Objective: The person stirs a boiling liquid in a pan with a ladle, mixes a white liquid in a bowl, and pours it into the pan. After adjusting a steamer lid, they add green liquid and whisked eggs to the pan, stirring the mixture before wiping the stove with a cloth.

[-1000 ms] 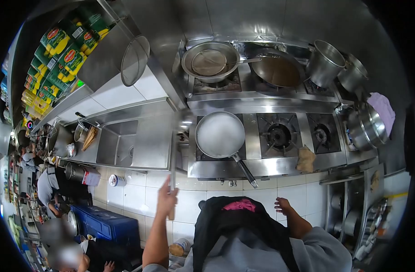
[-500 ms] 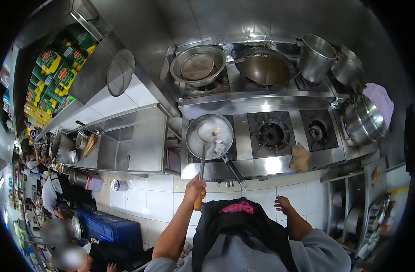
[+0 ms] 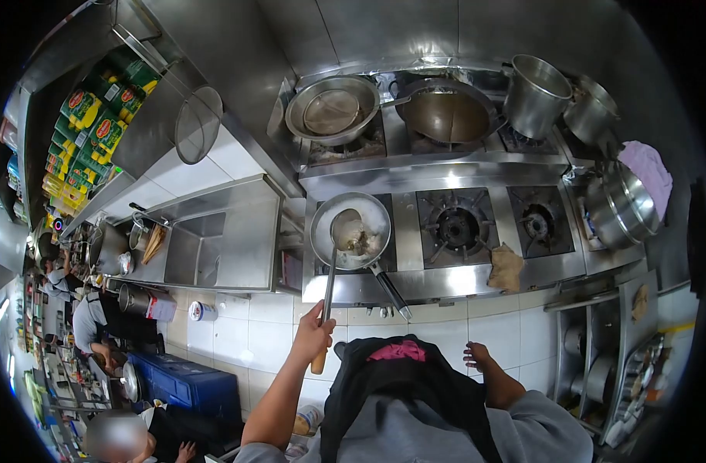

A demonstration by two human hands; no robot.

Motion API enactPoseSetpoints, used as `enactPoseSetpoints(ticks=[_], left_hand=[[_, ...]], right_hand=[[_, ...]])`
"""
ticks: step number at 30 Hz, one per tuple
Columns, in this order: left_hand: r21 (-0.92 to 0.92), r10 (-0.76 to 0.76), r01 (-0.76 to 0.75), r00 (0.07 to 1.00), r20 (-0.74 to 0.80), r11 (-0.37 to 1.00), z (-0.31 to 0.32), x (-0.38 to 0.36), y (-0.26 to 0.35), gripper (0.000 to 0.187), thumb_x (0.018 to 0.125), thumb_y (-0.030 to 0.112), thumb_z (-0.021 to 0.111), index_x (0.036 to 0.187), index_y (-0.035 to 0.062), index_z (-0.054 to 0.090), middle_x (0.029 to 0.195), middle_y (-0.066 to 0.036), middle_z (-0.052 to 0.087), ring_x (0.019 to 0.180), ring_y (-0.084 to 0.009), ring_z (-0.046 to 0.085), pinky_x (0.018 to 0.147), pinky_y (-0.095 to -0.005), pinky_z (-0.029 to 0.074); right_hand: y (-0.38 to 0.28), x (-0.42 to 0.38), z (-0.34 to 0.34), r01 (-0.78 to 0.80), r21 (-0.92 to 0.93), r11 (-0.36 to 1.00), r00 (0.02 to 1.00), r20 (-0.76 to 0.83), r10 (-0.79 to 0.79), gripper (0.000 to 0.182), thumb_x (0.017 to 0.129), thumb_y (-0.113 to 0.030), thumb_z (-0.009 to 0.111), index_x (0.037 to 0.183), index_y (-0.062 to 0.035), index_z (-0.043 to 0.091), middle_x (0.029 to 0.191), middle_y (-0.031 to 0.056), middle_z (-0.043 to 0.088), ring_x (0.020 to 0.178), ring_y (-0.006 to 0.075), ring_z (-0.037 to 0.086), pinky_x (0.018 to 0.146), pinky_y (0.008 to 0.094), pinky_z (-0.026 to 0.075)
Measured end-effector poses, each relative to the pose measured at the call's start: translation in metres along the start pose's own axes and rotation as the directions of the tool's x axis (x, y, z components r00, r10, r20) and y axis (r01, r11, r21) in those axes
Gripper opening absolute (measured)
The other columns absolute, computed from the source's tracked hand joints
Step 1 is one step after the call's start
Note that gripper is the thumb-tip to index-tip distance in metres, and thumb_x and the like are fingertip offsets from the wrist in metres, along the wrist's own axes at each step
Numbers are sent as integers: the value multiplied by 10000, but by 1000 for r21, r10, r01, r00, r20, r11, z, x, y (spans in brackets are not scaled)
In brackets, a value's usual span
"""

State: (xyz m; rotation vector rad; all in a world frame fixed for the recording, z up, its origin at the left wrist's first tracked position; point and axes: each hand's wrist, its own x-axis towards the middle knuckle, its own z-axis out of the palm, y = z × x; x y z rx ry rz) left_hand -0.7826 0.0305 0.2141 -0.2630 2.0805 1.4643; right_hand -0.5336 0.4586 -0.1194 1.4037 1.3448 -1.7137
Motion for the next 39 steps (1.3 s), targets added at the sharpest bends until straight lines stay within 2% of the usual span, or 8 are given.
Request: enactPoseSetpoints(ticks=[3, 12, 18, 26, 29, 32, 35, 39], left_hand=[[126, 89, -88, 996, -2, 988, 1, 2, -21, 739, 914, 98, 624, 1566, -8, 293, 693, -50, 575, 501, -126, 550, 477, -310, 460], [149, 41, -44, 999, 23, 988, 13, -28, -26, 707, 911, 85, 637, 1550, 4, 347, 650, -48, 579, 507, -119, 556, 489, -304, 467], [159, 34, -38, 999, 27, 986, 8, -38, -20, 703, 909, 85, 649, 1552, 37, 366, 655, -49, 580, 515, -115, 553, 494, -302, 464], [250, 54, -70, 996, 70, 966, -1, -37, -18, 678, 896, 77, 652, 1528, 37, 411, 668, -65, 603, 530, -118, 561, 510, -305, 473], [367, 262, -232, 964, -34, 901, 6, -30, -39, 676, 890, 85, 659, 1521, 39, 421, 690, -97, 622, 547, -145, 579, 533, -326, 489], [252, 37, -40, 999, 13, 967, -1, -28, -36, 673, 883, 96, 668, 1509, 32, 431, 754, -147, 651, 607, -191, 616, 596, -346, 516], [341, 171, -156, 985, -17, 927, -2, -28, -50, 667, 879, 101, 673, 1500, 27, 441, 806, -179, 666, 657, -233, 638, 650, -363, 532], [358, 122, -109, 992, -15, 927, 1, -36, -46, 669, 873, 103, 679, 1496, 27, 446, 849, -206, 693, 688, -291, 670, 674, -381, 539]], right_hand=[[-7, 3, 1, 1, -11, 1000, 1000, 11, -1, 414, 1006, -422, 532, 1316, -149, 557, 1080, 53, 614, 898, 241, 619, 783, 451, 495], [-44, 11, 13, 85, -4, 996, 995, 44, -85, 451, 984, -446, 571, 1320, -145, 553, 1147, 75, 624, 934, 237, 626, 803, 437, 505], [-120, -32, 96, 338, -72, 938, 900, 316, -300, 419, 1018, -401, 540, 1319, -113, 582, 1132, 76, 658, 968, 216, 647, 832, 385, 536], [-175, -81, 172, 348, 82, 934, 754, 568, -331, 384, 1072, -427, 468, 1267, -111, 565, 1080, 100, 706, 999, 201, 678, 835, 381, 543], [-177, -86, 181, 358, 64, 932, 775, 536, -335, 325, 1071, -387, 488, 1248, -121, 552, 1033, 90, 723, 1002, 200, 692, 835, 384, 543], [-176, -87, 181, 345, 61, 937, 798, 507, -326, 291, 1063, -353, 515, 1226, -119, 571, 1033, 86, 724, 987, 206, 696, 835, 393, 543], [-175, -86, 178, 335, 69, 940, 791, 521, -320, 298, 1058, -347, 520, 1231, -114, 588, 1041, 91, 715, 974, 208, 695, 838, 394, 542], [-167, -84, 165, 326, 77, 942, 826, 461, -323, 316, 1050, -340, 527, 1250, -107, 602, 1043, 79, 700, 961, 202, 681, 844, 389, 540]])
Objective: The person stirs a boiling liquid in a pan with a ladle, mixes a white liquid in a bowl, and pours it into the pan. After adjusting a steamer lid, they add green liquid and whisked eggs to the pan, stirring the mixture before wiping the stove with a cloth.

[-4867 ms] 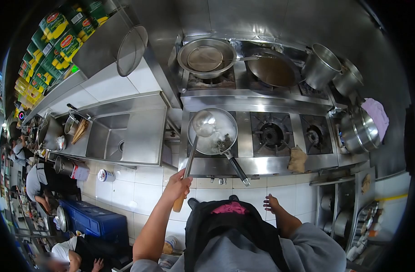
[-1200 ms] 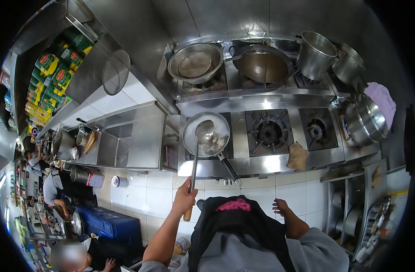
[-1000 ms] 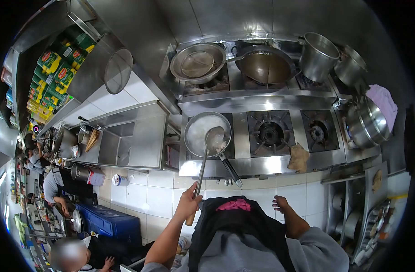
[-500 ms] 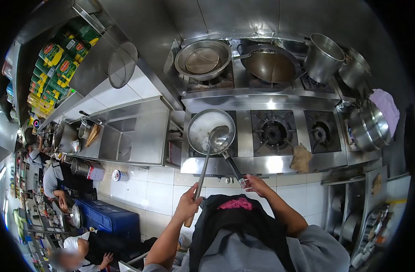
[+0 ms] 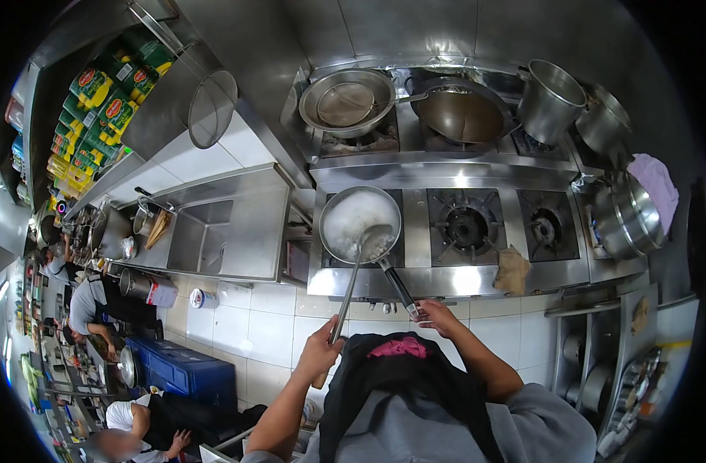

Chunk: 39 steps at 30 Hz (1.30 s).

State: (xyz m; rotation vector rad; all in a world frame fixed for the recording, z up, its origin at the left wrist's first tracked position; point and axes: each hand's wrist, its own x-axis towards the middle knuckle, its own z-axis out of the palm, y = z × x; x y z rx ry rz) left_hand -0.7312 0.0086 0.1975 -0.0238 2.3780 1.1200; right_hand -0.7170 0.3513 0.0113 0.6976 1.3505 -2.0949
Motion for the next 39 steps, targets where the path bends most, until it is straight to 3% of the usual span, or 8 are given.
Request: enactPoseSetpoints(ticks=[13, 15, 17, 25, 29, 31, 32, 39], left_hand=[[317, 455, -376, 862, -225, 870, 26, 22, -3, 701, 890, 96, 642, 1538, 106, 376, 826, -243, 677, 691, -402, 688, 631, -481, 549], [-460, 83, -96, 995, -48, 883, 40, 40, 33, 647, 955, 102, 604, 1550, 131, 351, 781, -103, 632, 573, -222, 628, 521, -365, 512], [-702, 146, -49, 986, 80, 711, 65, 65, 61, 577, 995, 110, 579, 1530, 131, 364, 783, -13, 558, 553, -101, 535, 475, -267, 449], [-846, 105, 122, 973, 205, 519, 187, 167, 122, 757, 981, 180, 629, 1585, 62, 188, 850, -65, 600, 604, -152, 588, 496, -308, 502], [-781, 68, 83, 985, 159, 619, 209, 174, 125, 781, 1006, 262, 606, 1596, 9, 160, 1028, -171, 666, 723, -193, 672, 603, -332, 568], [-175, 189, -161, 969, 157, 971, 206, 176, 115, 653, 1004, 292, 564, 1507, -67, 353, 1271, -302, 608, 1115, -420, 644, 973, -434, 524], [68, 472, -468, 877, -87, 881, 215, 173, 97, 536, 1014, 245, 564, 1421, -88, 461, 1234, -313, 606, 1082, -413, 648, 934, -436, 524], [76, 491, -488, 837, -244, 870, 134, 27, 60, 497, 1001, 227, 591, 1385, -77, 500, 1272, -313, 602, 1189, -459, 585, 1021, -443, 476]], right_hand=[[22, -10, -47, 226, -149, 963, 924, -280, -260, 145, 931, -216, 733, 919, -84, 675, 781, 7, 658, 771, 135, 662, 709, 308, 534], [10, -14, -44, 262, -166, 951, 898, -318, -303, 163, 920, -222, 754, 875, -90, 669, 730, -3, 643, 736, 130, 660, 683, 294, 529], [-5, -21, -32, 327, -64, 943, 894, -302, -331, 243, 950, -275, 728, 848, -64, 662, 774, 18, 654, 728, 111, 636, 656, 261, 513], [-57, -52, -13, 286, 134, 949, 956, -113, -272, 424, 1077, -457, 428, 1074, -80, 622, 920, 58, 666, 869, 196, 667, 798, 353, 531], [-69, -70, -10, 97, 164, 982, 995, 14, -101, 579, 1078, -563, 279, 1172, -76, 579, 965, 94, 674, 951, 242, 657, 859, 407, 512], [-52, -61, -21, 59, 155, 986, 997, 46, -67, 599, 1071, -582, 268, 1191, -82, 575, 970, 104, 678, 942, 242, 661, 840, 406, 514], [-45, -57, -24, 25, 163, 986, 999, 25, -30, 601, 1069, -586, 264, 1199, -89, 575, 977, 109, 680, 930, 241, 660, 837, 404, 513], [24, -3, -61, -149, -153, 977, 979, -164, 124, 620, 1067, -591, 218, 1309, -132, 558, 1019, 69, 699, 1002, 234, 619, 930, 469, 468]])
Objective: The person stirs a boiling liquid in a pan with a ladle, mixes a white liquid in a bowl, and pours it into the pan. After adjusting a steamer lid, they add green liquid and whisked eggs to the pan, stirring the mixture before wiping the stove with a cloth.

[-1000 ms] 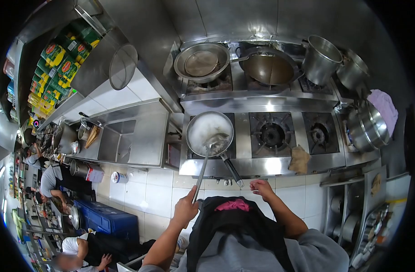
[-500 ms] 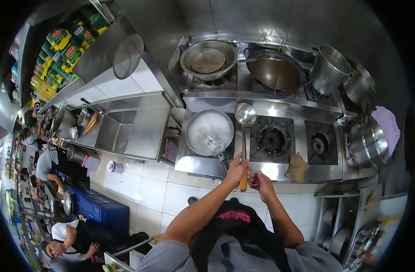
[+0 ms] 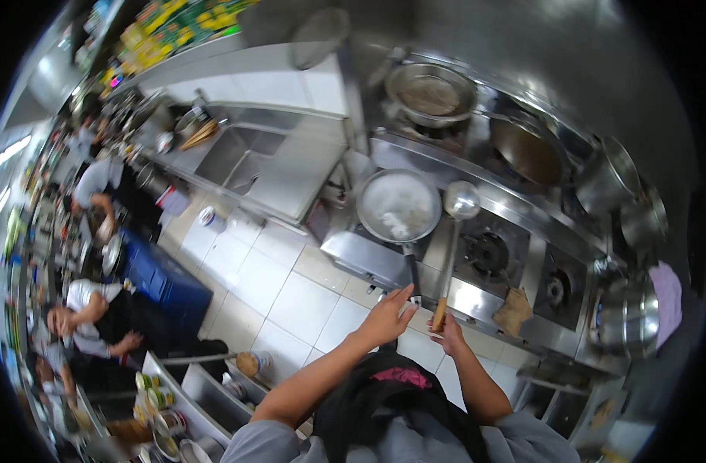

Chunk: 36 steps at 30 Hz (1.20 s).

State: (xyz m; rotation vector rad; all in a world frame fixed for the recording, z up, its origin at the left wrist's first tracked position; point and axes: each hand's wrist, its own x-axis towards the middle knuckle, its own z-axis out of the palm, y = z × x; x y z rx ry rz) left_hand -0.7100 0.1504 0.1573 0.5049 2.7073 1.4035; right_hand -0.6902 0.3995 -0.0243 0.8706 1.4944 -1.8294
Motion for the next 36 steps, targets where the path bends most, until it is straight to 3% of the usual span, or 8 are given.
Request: enactPoseSetpoints(ticks=[5, 8, 11, 16, 19, 25, 31, 36], left_hand=[[-17, -178, 180, 950, -256, 983, -35, -151, 4, 450, 989, 211, 607, 1358, -40, 551, 1274, -269, 625, 1175, -433, 606, 1027, -445, 482], [-7, -342, 364, 869, -359, 931, -37, -255, 22, 447, 994, 214, 584, 1382, -2, 537, 1208, -242, 646, 1121, -407, 621, 992, -450, 495], [-106, -525, 557, 678, -514, 824, -14, -371, 45, 451, 1002, 224, 560, 1399, 14, 525, 1143, -218, 656, 1070, -395, 626, 960, -466, 496], [-300, -624, 672, 307, -719, 677, 55, -532, 88, 410, 993, 234, 564, 1342, 21, 592, 1227, -216, 660, 1129, -392, 623, 973, -448, 493], [-342, -647, 712, 206, -734, 614, 77, -594, 116, 388, 981, 235, 567, 1307, 33, 625, 1258, -218, 658, 1137, -376, 636, 971, -431, 500], [-480, -663, 794, -134, -737, 373, 21, -669, 121, 309, 948, 250, 584, 1170, 90, 727, 1068, -183, 723, 961, -378, 691, 857, -459, 548], [-400, -465, 899, -280, -840, 180, -100, -728, 68, 243, 937, 243, 598, 1057, 104, 757, 960, -163, 725, 930, -392, 681, 814, -515, 532], [-173, -503, 892, -386, -773, -417, -157, -772, -17, 213, 896, 195, 608, 964, 89, 780, 1108, -118, 650, 1080, -309, 608, 902, -465, 470]], right_hand=[[99, 78, -87, -126, -198, 972, 992, -16, 126, 647, 1009, -664, 349, 1420, -195, 523, 1344, 66, 596, 1204, 266, 536, 1025, 513, 412], [161, 149, -187, -435, -383, 815, 783, 287, 553, 316, 1017, -414, 456, 944, -146, 606, 686, 47, 540, 531, 234, 496, 473, 390, 416], [135, 60, -127, -53, -969, 241, 879, 70, 473, 285, 987, -358, 481, 915, -119, 618, 681, 65, 554, 533, 232, 517, 473, 399, 422], [152, 71, 10, 659, -639, -397, 729, 416, 543, 234, 937, -265, 523, 868, -74, 639, 672, 94, 577, 536, 229, 551, 473, 415, 433], [198, 88, 128, 485, -864, -137, 848, 426, 316, 227, 890, -212, 544, 816, -33, 662, 695, 114, 628, 595, 248, 621, 496, 453, 456], [285, -102, 397, 998, -55, -42, 63, 979, 195, 352, 977, -277, 620, 1182, 7, 657, 1082, 148, 713, 1018, 239, 669, 863, 362, 535], [363, -292, 534, 958, 248, 144, -276, 934, 226, 518, 920, -352, 706, 1349, -89, 585, 1476, 233, 462, 1364, 405, 451, 1126, 472, 390], [397, -343, 582, 950, 298, 93, -312, 897, 313, 583, 867, -425, 757, 1331, -109, 602, 1574, 305, 296, 1409, 477, 376, 1158, 489, 348]])
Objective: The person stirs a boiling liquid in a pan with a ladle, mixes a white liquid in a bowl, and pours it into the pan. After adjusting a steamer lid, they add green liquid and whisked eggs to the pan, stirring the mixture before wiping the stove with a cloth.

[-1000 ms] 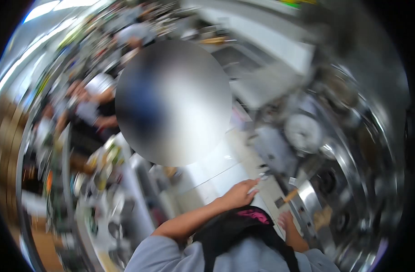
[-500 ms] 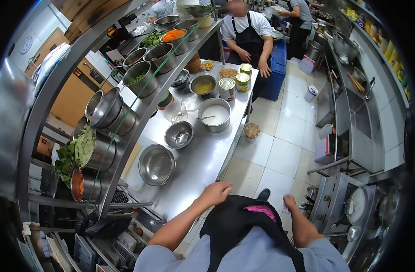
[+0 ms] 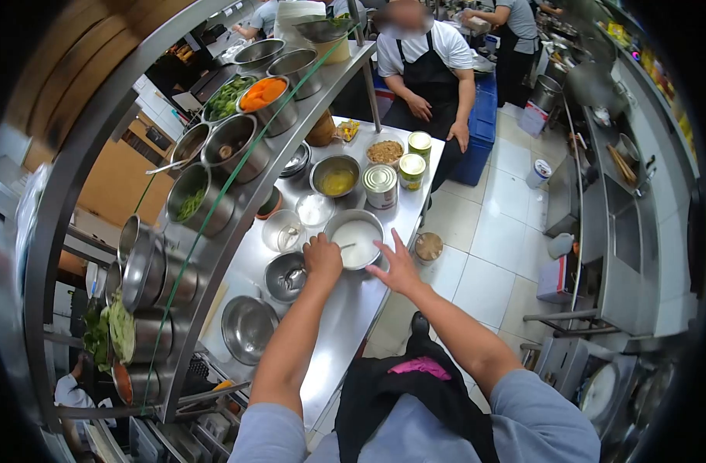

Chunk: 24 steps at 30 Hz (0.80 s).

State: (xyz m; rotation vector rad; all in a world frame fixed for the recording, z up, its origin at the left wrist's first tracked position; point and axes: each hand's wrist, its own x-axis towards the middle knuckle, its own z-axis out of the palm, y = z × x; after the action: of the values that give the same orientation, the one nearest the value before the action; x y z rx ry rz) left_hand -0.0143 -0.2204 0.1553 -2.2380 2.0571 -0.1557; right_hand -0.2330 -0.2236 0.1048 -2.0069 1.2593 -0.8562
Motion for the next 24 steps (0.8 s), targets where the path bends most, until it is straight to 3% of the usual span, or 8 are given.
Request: enactPoseSetpoints(ticks=[2, 3, 5, 7, 11, 16, 20, 24], left_hand=[[19, -22, 20, 995, 93, 1000, 18, 17, 7, 209, 875, 185, 613, 936, 82, 784, 1175, -104, 617, 1149, -281, 565, 949, -434, 442], [4, 21, -22, 992, 125, 1000, 20, 21, 11, 208, 878, 191, 611, 939, 77, 775, 1140, -125, 646, 1109, -301, 605, 918, -448, 473], [-10, 59, -58, 981, 186, 998, 16, 23, 18, 208, 882, 196, 610, 943, 72, 766, 1105, -146, 675, 1068, -321, 646, 888, -462, 503], [-226, -18, 113, 923, 385, 968, -6, 20, 25, 203, 882, 198, 609, 947, 54, 736, 994, -191, 724, 933, -363, 720, 778, -482, 561], [-126, -4, 53, 934, 358, 991, -44, 13, 22, 187, 888, 175, 596, 943, 36, 708, 900, -215, 736, 826, -386, 743, 694, -489, 582], [91, -47, 17, 937, 345, 996, -66, 29, 13, 159, 888, 130, 585, 919, 46, 715, 892, -182, 744, 832, -297, 755, 662, -404, 592], [106, 40, -75, 953, 301, 992, -24, 46, 18, 147, 860, 124, 598, 924, 54, 710, 841, -172, 742, 735, -299, 747, 615, -401, 581], [27, 83, -102, 914, 398, 994, -22, 64, 13, 243, 827, 128, 606, 1033, 86, 728, 829, -178, 736, 733, -329, 737, 642, -444, 580]], right_hand=[[16, 14, 11, 74, -33, 997, 997, 25, -73, 544, 831, -459, 786, 1205, -92, 642, 1584, 334, 245, 1413, 502, 355, 1163, 501, 337], [24, 19, 15, 107, 0, 994, 992, 61, -107, 506, 786, -453, 831, 1055, -74, 630, 1590, 321, 241, 1425, 496, 345, 1162, 504, 345], [33, 23, 22, 105, 41, 994, 990, 91, -109, 499, 768, -436, 848, 1010, -68, 613, 1584, 333, 240, 1418, 505, 349, 1156, 505, 352], [35, 27, 23, 163, 112, 980, 983, 72, -171, 511, 721, -402, 888, 921, -53, 574, 1570, 356, 242, 1395, 527, 365, 1136, 514, 370], [37, 30, 24, 154, 196, 968, 981, 91, -174, 532, 720, -407, 888, 893, -14, 573, 1541, 391, 253, 1394, 555, 347, 1154, 537, 339], [37, 35, 26, 208, 216, 954, 975, 34, -220, 536, 688, -401, 913, 828, -31, 551, 1551, 400, 225, 1397, 556, 348, 1120, 527, 380], [38, 39, 26, 180, 259, 949, 977, 67, -204, 541, 676, -400, 922, 806, -38, 542, 1546, 413, 219, 1399, 558, 346, 1113, 525, 392], [40, 39, 27, 145, 308, 940, 980, 83, -179, 533, 667, -390, 931, 788, -44, 545, 1553, 409, 212, 1402, 560, 345, 1099, 527, 409]])
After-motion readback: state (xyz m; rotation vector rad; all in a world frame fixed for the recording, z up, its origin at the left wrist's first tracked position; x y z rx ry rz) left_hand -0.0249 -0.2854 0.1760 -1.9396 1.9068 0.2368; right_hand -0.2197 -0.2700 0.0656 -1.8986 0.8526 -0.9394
